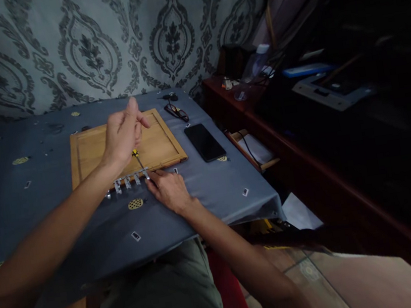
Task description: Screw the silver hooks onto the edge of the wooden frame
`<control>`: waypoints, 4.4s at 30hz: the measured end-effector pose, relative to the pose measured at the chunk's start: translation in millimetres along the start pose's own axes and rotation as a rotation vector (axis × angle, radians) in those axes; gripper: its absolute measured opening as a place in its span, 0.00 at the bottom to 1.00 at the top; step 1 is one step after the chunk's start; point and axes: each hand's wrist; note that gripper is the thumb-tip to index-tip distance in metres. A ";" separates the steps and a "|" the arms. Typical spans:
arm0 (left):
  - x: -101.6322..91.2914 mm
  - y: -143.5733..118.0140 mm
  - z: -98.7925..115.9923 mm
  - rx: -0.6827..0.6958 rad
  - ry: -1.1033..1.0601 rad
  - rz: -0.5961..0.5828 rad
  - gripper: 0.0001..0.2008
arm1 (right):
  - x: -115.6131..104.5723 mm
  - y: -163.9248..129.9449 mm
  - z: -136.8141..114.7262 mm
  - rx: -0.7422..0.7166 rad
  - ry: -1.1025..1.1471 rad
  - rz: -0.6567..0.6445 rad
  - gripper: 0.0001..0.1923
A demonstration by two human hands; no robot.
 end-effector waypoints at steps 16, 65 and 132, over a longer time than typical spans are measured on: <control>-9.4 -9.5 7.7 0.140 0.295 -0.128 0.22 | -0.4 -0.3 0.7 -0.001 0.010 0.005 0.21; -1.1 -7.9 10.2 0.073 -0.010 -0.061 0.36 | 2.0 0.7 1.4 -0.014 -0.009 0.013 0.20; 0.0 -13.9 11.5 0.067 0.001 -0.080 0.30 | 1.5 -0.6 1.1 -0.007 0.007 0.015 0.21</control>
Point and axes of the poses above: each hand's wrist, its own y-axis towards the middle knuckle, its own x-axis out of the palm, z = x × y, and after that the axes turned 6 degrees about -z, right-handed
